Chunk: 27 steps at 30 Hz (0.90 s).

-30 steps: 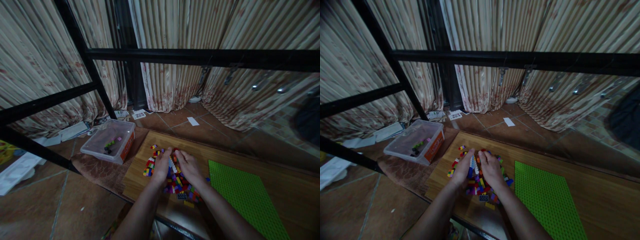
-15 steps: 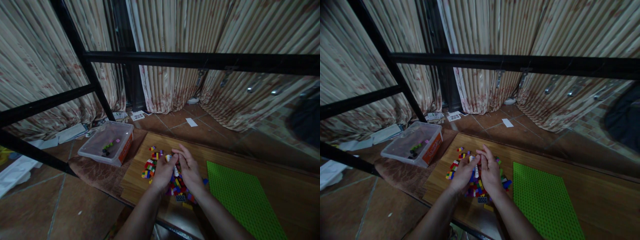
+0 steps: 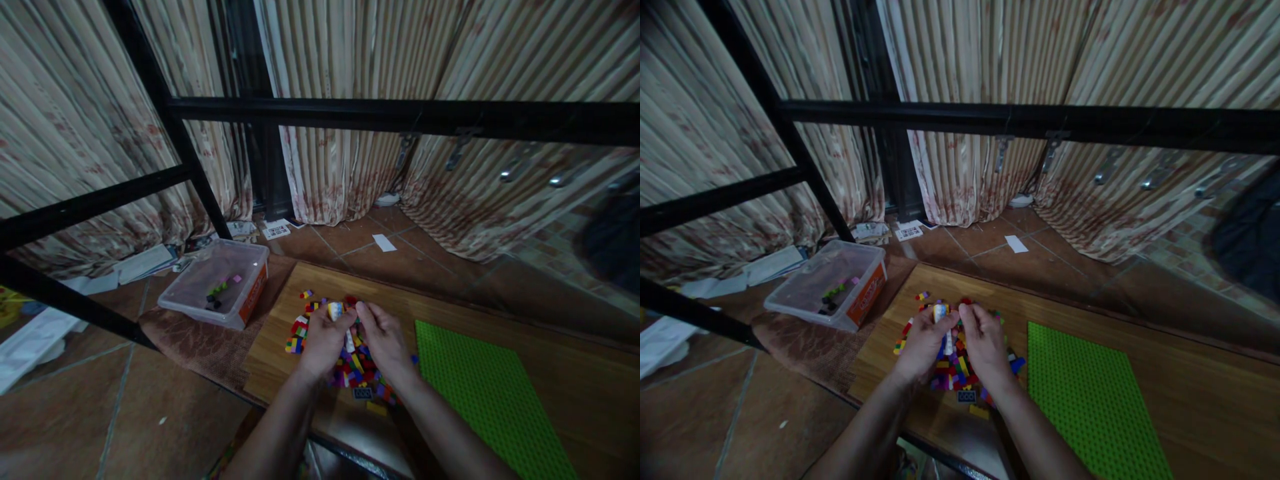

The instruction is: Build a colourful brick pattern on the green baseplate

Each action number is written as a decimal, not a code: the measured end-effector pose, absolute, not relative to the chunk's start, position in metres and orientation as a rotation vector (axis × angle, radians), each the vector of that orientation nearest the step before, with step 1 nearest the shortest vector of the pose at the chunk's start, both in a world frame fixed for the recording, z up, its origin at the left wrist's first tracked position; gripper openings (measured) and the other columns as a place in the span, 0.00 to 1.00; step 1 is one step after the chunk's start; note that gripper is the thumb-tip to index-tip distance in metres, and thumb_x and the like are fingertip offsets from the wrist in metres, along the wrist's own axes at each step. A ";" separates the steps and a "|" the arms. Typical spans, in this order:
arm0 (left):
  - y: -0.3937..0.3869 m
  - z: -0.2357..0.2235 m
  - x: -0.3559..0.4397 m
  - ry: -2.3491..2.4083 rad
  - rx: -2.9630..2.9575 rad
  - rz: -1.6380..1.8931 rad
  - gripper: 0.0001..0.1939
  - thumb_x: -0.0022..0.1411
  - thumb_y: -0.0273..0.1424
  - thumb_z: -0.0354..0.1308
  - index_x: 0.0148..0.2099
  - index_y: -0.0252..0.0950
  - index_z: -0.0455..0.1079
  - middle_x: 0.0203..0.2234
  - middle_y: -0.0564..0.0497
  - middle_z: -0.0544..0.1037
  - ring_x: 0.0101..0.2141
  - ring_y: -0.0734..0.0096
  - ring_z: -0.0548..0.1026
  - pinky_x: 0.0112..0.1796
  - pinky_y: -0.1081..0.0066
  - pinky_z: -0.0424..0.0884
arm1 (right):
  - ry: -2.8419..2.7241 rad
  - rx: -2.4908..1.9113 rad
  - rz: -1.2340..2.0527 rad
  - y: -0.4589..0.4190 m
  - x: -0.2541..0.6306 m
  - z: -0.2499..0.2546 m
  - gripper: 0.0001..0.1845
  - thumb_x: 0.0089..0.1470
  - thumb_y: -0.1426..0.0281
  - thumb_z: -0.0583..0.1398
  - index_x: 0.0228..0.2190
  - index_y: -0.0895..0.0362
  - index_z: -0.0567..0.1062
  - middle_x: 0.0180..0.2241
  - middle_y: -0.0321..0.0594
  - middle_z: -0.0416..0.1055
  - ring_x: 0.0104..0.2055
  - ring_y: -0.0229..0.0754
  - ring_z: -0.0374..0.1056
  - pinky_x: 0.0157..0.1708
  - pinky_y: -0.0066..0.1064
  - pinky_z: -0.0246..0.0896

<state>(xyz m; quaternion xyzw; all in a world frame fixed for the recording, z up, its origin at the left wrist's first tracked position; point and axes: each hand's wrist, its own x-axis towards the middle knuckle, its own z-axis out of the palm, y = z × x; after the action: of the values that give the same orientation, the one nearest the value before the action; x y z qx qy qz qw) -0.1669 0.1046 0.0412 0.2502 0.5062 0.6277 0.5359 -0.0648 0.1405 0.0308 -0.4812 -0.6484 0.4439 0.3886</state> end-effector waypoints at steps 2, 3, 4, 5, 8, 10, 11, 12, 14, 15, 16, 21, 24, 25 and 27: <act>0.104 0.041 -0.166 1.225 0.602 1.505 0.17 0.46 0.41 0.67 0.26 0.33 0.67 0.14 0.59 0.66 0.15 0.83 0.60 0.18 0.79 0.57 | -1.633 -1.225 1.126 0.138 -0.066 0.029 0.23 0.56 0.50 0.51 0.23 0.55 0.70 0.19 0.31 0.62 0.22 0.36 0.57 0.22 0.27 0.51; 0.104 0.040 -0.166 1.239 0.605 1.512 0.17 0.46 0.41 0.67 0.27 0.33 0.67 0.14 0.59 0.66 0.15 0.82 0.61 0.18 0.79 0.57 | -1.631 -1.223 1.129 0.138 -0.066 0.028 0.24 0.56 0.50 0.51 0.23 0.55 0.69 0.19 0.32 0.62 0.22 0.36 0.57 0.23 0.27 0.51; 0.103 0.040 -0.165 1.251 0.607 1.519 0.17 0.47 0.40 0.66 0.27 0.33 0.67 0.14 0.59 0.66 0.15 0.82 0.60 0.18 0.78 0.57 | -1.631 -1.222 1.126 0.137 -0.067 0.028 0.24 0.57 0.50 0.50 0.22 0.55 0.69 0.18 0.32 0.62 0.22 0.36 0.57 0.23 0.27 0.51; 0.103 0.039 -0.165 1.257 0.610 1.523 0.16 0.47 0.40 0.66 0.27 0.33 0.66 0.14 0.59 0.66 0.15 0.82 0.60 0.18 0.78 0.56 | -1.633 -1.224 1.118 0.137 -0.067 0.027 0.25 0.57 0.50 0.50 0.22 0.55 0.69 0.18 0.32 0.61 0.22 0.36 0.57 0.23 0.27 0.51; 0.102 0.038 -0.164 1.236 0.603 1.516 0.17 0.47 0.41 0.66 0.26 0.34 0.65 0.13 0.59 0.65 0.14 0.82 0.59 0.18 0.78 0.56 | -1.647 -1.243 1.066 0.137 -0.066 0.024 0.27 0.58 0.49 0.48 0.21 0.55 0.68 0.18 0.32 0.61 0.22 0.36 0.56 0.23 0.27 0.51; 0.103 0.036 -0.164 1.232 0.596 1.504 0.17 0.48 0.41 0.65 0.25 0.35 0.65 0.13 0.59 0.65 0.14 0.82 0.59 0.18 0.78 0.56 | -1.680 -1.248 1.017 0.137 -0.066 0.021 0.27 0.59 0.49 0.47 0.22 0.55 0.68 0.18 0.33 0.62 0.22 0.36 0.57 0.23 0.27 0.51; 0.103 0.035 -0.164 1.247 0.597 1.501 0.16 0.49 0.41 0.64 0.25 0.35 0.65 0.13 0.59 0.65 0.14 0.82 0.59 0.18 0.78 0.56 | -1.712 -1.249 0.987 0.138 -0.065 0.021 0.27 0.59 0.50 0.46 0.22 0.55 0.69 0.18 0.33 0.62 0.22 0.36 0.58 0.24 0.27 0.52; 0.103 0.034 -0.165 1.271 0.606 1.492 0.15 0.50 0.40 0.63 0.26 0.35 0.65 0.13 0.59 0.65 0.15 0.81 0.60 0.19 0.78 0.56 | -1.753 -1.252 0.950 0.138 -0.065 0.020 0.27 0.60 0.51 0.46 0.23 0.55 0.70 0.19 0.33 0.63 0.22 0.37 0.59 0.24 0.27 0.52; 0.105 0.031 -0.168 1.341 0.646 1.449 0.12 0.50 0.37 0.62 0.25 0.35 0.65 0.14 0.58 0.67 0.16 0.80 0.62 0.19 0.78 0.58 | -1.856 -1.268 0.868 0.138 -0.063 0.021 0.25 0.61 0.53 0.46 0.24 0.55 0.71 0.20 0.34 0.66 0.23 0.37 0.61 0.25 0.27 0.52; 0.106 0.029 -0.170 1.382 0.673 1.412 0.11 0.50 0.35 0.62 0.25 0.35 0.65 0.14 0.57 0.67 0.16 0.79 0.63 0.19 0.78 0.58 | -1.913 -1.279 0.830 0.138 -0.062 0.022 0.24 0.61 0.55 0.46 0.25 0.55 0.71 0.20 0.35 0.67 0.24 0.38 0.62 0.26 0.28 0.53; 0.106 0.027 -0.173 1.423 0.706 1.364 0.09 0.50 0.33 0.61 0.25 0.35 0.66 0.15 0.56 0.68 0.17 0.78 0.64 0.19 0.78 0.58 | -1.970 -1.287 0.797 0.139 -0.061 0.023 0.23 0.61 0.57 0.46 0.26 0.55 0.71 0.21 0.36 0.69 0.24 0.38 0.64 0.26 0.28 0.53; 0.107 0.022 -0.186 1.511 0.838 1.167 0.04 0.49 0.26 0.57 0.23 0.36 0.66 0.14 0.56 0.69 0.16 0.76 0.65 0.18 0.78 0.58 | -2.243 -1.237 0.757 0.146 -0.054 0.030 0.17 0.60 0.65 0.49 0.27 0.55 0.74 0.27 0.39 0.74 0.30 0.41 0.69 0.31 0.30 0.56; 0.106 0.024 -0.189 1.492 0.822 1.194 0.06 0.50 0.30 0.60 0.24 0.36 0.67 0.14 0.56 0.68 0.16 0.76 0.66 0.18 0.77 0.60 | -2.310 -1.192 0.813 0.150 -0.051 0.031 0.15 0.58 0.68 0.51 0.29 0.54 0.76 0.30 0.40 0.76 0.33 0.41 0.70 0.34 0.30 0.57; 0.106 0.025 -0.189 1.483 0.800 1.213 0.08 0.50 0.34 0.61 0.24 0.36 0.67 0.14 0.56 0.69 0.16 0.76 0.66 0.18 0.77 0.60 | -2.310 -1.185 0.834 0.151 -0.050 0.031 0.16 0.58 0.68 0.50 0.29 0.54 0.77 0.29 0.39 0.76 0.32 0.41 0.69 0.33 0.30 0.57; 0.106 0.027 -0.188 1.472 0.734 1.251 0.14 0.52 0.41 0.62 0.26 0.36 0.68 0.15 0.55 0.69 0.15 0.75 0.66 0.18 0.76 0.62 | -2.278 -1.185 0.866 0.151 -0.049 0.032 0.16 0.59 0.67 0.50 0.30 0.54 0.77 0.28 0.39 0.75 0.31 0.41 0.69 0.33 0.31 0.57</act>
<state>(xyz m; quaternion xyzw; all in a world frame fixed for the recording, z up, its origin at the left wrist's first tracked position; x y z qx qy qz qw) -0.1884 0.1059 0.0274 0.3049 0.6118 0.5199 0.5123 -0.0490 0.1511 0.0322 -0.4272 -0.8211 0.3121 0.2144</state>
